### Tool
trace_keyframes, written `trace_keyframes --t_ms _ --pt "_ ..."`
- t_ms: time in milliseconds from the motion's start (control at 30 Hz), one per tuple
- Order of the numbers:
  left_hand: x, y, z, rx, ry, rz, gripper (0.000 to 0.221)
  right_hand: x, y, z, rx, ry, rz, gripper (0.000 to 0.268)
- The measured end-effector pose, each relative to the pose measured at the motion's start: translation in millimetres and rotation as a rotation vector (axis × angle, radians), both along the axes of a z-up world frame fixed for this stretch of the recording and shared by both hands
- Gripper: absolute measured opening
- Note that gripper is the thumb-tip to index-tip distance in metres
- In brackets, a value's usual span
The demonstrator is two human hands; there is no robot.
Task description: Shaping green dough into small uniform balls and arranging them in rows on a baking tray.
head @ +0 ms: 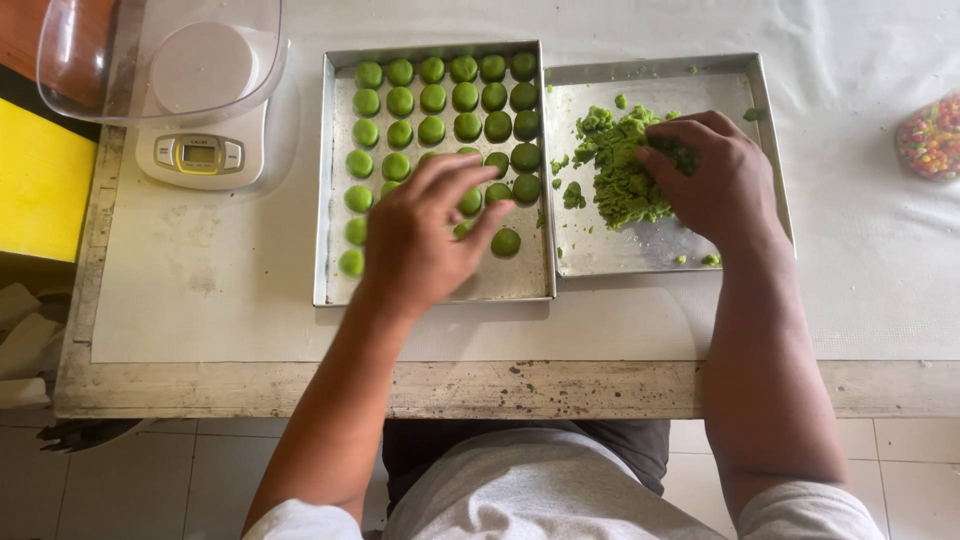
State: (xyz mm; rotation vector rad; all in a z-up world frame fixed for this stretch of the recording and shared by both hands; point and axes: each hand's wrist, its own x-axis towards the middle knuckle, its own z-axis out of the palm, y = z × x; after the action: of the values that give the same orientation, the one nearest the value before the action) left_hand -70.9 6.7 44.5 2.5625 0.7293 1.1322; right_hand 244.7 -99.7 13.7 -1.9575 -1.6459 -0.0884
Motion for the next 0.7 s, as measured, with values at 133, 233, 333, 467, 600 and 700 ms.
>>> trace_keyframes --t_ms 133,233,333,467,600,700 --pt "29 -3 0 0.05 0.112 -0.08 0.037 2 -4 19 -0.05 0.064 0.022 0.026" --pt "38 -5 -12 0.04 0.039 -0.1 0.033 15 -7 13 -0.01 0.085 0.019 0.014" --pt "38 -8 -15 -0.019 -0.049 -0.092 0.028 23 -12 14 -0.014 0.016 -0.014 0.023" --pt "33 -8 -18 -0.048 -0.119 -0.088 0.026 10 -17 42 -0.297 0.333 -0.111 0.034" --pt "31 -7 -18 -0.041 -0.192 -0.098 0.021 5 -19 50 -0.254 0.38 -0.16 0.02" --pt "30 -9 -18 -0.032 -0.203 -0.085 0.019 19 -17 35 -0.282 0.287 -0.264 0.019"
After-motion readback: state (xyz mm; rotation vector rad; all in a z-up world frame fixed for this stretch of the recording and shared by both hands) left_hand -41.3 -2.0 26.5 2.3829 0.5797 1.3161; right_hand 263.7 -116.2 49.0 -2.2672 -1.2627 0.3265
